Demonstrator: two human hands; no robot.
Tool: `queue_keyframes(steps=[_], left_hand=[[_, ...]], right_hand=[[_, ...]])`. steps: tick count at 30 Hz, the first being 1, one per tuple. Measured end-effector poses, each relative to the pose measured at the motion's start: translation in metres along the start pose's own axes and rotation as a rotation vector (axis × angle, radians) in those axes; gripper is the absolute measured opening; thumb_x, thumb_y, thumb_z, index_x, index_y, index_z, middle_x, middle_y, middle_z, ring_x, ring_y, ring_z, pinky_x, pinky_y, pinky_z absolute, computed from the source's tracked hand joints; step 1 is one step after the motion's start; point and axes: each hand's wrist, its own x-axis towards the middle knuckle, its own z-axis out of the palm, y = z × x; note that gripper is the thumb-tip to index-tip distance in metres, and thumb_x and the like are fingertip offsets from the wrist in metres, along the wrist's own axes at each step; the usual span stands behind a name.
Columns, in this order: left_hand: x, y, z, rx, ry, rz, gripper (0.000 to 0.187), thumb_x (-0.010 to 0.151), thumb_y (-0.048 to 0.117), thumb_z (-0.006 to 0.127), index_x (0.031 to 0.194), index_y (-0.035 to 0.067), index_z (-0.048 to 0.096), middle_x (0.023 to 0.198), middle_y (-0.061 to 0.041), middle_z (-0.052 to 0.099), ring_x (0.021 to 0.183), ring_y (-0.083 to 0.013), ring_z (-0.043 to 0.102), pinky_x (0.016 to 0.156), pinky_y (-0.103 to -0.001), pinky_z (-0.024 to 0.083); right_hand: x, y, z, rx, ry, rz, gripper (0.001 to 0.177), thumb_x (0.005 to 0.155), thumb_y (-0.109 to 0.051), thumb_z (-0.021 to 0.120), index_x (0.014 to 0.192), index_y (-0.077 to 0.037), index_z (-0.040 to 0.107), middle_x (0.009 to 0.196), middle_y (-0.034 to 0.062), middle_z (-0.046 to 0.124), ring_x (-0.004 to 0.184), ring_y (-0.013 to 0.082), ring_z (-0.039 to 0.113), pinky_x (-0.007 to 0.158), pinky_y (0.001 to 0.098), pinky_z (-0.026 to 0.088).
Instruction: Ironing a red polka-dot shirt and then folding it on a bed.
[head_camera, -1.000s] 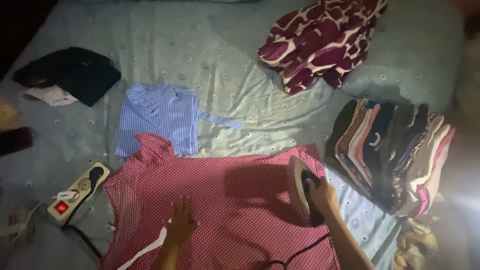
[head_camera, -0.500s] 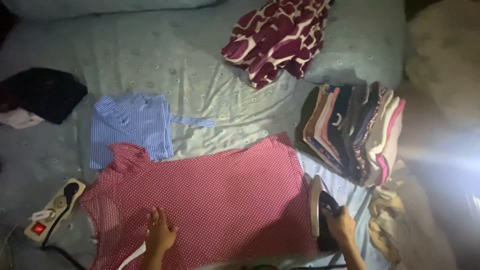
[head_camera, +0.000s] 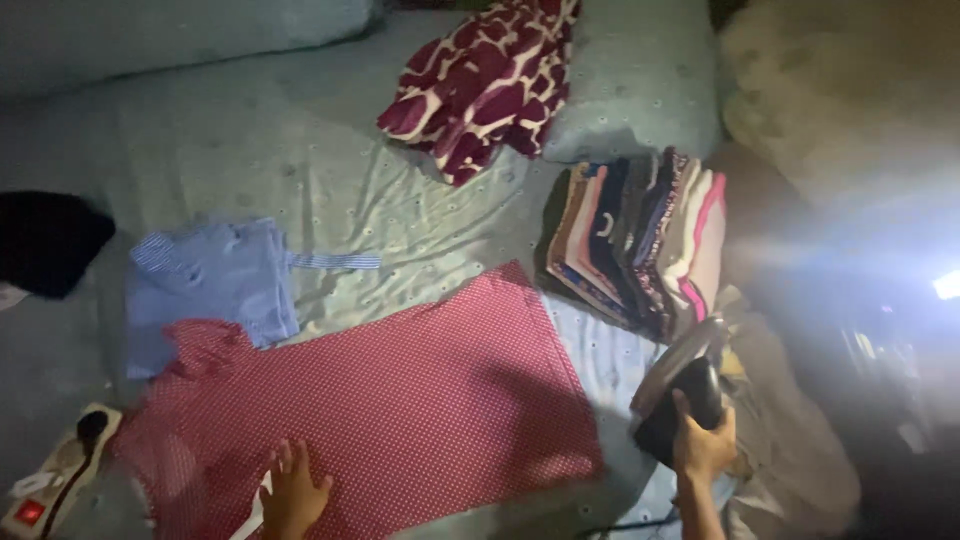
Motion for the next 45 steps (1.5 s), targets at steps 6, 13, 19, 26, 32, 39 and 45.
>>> queue_keyframes(steps=[6,13,19,26,32,39,45], left_hand=[[0.001,0.002,0.015,0.067,0.102,0.049,0.096,0.093,0.066,0.061,0.166,0.024,0.015,0.176,-0.009,-0.006,0.161,-0.0330,-0.002,0.123,-0.059,0.024],[0.048,-0.020,0.035,0.186,-0.048,0.054,0.099,0.094,0.072,0.059,0.167,0.022,0.015,0.175,-0.011,-0.006,0.162,-0.0357,-0.005,0.123,-0.056,0.025],[0.036,-0.008,0.016,0.246,0.036,0.120,0.104,0.093,0.071,0.062,0.166,0.019,0.008,0.174,-0.016,-0.007,0.160,-0.0380,-0.002,0.125,-0.053,0.019],[-0.098,0.178,-0.083,-0.145,0.535,0.802,0.089,0.085,0.039,0.074,0.155,0.004,0.030,0.163,-0.025,0.025,0.155,-0.0420,0.019,0.124,-0.050,0.024],[-0.186,0.310,-0.123,-0.289,0.529,1.193,0.089,0.089,0.034,0.072,0.159,0.008,0.024,0.167,-0.027,0.014,0.154,-0.0457,0.013,0.122,-0.051,0.021],[-0.217,0.368,-0.140,-0.226,0.539,1.288,0.089,0.090,0.038,0.071,0.159,0.005,0.025,0.167,-0.029,0.013,0.154,-0.0456,0.016,0.123,-0.050,0.021],[-0.218,0.364,-0.145,-0.188,0.510,1.230,0.089,0.090,0.038,0.070,0.159,0.004,0.025,0.166,-0.027,0.011,0.155,-0.0432,0.012,0.123,-0.049,0.019]], right_hand=[[0.017,0.028,0.019,0.017,0.354,0.094,0.070,0.089,-0.054,0.083,0.120,0.005,0.063,0.114,0.0233,0.072,0.103,0.0388,0.067,0.094,0.0458,0.050],[0.046,0.062,0.031,0.090,0.593,0.498,0.073,0.109,-0.054,0.043,0.150,0.006,0.045,0.152,0.0305,0.049,0.141,0.0426,0.046,0.119,0.0453,0.033],[0.059,0.136,0.041,0.278,0.584,0.248,0.072,0.114,-0.045,0.044,0.150,0.016,0.035,0.159,0.0362,0.037,0.148,0.0404,0.041,0.124,0.0417,0.030],[0.062,0.168,0.051,0.357,0.604,0.230,0.075,0.112,-0.046,0.046,0.150,0.017,0.031,0.158,0.0355,0.037,0.148,0.0382,0.042,0.123,0.0392,0.030],[0.057,0.162,0.038,0.276,0.542,0.347,0.080,0.111,-0.050,0.041,0.154,0.015,0.024,0.163,0.0350,0.026,0.153,0.0401,0.030,0.124,0.0393,0.025],[0.059,0.175,0.044,0.281,0.488,0.357,0.080,0.112,-0.049,0.039,0.155,0.015,0.020,0.164,0.0351,0.023,0.154,0.0418,0.027,0.125,0.0410,0.022],[0.070,0.166,0.037,0.187,0.508,0.369,0.067,0.112,-0.046,0.041,0.147,0.012,0.035,0.155,0.0345,0.039,0.144,0.0445,0.040,0.120,0.0447,0.031]])
